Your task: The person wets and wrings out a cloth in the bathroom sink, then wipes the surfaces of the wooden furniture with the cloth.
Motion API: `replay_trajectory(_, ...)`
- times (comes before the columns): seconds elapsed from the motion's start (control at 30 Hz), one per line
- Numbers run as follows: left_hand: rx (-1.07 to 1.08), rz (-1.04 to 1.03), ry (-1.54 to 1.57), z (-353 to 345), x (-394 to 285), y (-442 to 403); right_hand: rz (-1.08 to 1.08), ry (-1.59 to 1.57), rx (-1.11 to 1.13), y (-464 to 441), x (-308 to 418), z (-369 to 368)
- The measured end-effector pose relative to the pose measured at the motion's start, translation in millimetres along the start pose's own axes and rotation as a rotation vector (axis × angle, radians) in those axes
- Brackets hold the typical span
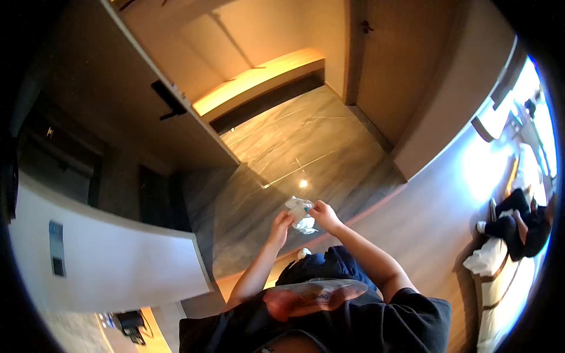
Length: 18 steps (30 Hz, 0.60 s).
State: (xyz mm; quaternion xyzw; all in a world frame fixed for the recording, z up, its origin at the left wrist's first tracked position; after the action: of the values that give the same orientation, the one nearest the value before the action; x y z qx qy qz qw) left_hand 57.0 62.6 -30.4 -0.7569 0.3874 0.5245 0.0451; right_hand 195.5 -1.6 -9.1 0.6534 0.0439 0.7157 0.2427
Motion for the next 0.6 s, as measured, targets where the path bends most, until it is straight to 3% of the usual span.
replay_trajectory(0.17,-0.131,-0.085,-0.21,18,-67,-45,-0.084,-0.627,-0.211,-38,-3,-5)
replay_trajectory(0.2,-0.108,-0.163,-0.164,-13,-53,-91,-0.052,-0.606,-0.296,-57,-6,56)
replay_trajectory(0.27,-0.155,-0.268,-0.411,5,-42,-121,-0.053,-0.763,-0.362,-69,-26,79)
replay_trajectory(0.33,-0.161,-0.466,-0.725,-28,-76,-157,-0.048,-0.824,-0.418,-94,-13,123)
replay_trajectory(0.47,-0.117,-0.326,-0.751,-48,-94,-232,-0.16,-0.825,-0.261,-166,-19,164)
replay_trajectory(0.6,0.027,-0.166,-0.536,-87,-88,-326,-0.209,-0.956,-0.092,-231,-11,214)
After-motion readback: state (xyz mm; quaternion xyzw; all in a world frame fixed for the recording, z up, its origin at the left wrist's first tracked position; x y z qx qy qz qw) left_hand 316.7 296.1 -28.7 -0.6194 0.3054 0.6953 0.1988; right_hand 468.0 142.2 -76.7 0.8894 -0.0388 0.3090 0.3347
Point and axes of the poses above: each hand's wrist, its own y-axis away from the middle knuckle, its own z-axis out of the back of the hand, x = y × z, the point moved 9 cm from there along -y, towards the middle knuckle, and after that the axes turned 4 degrees about y, right-handed, at the moved point
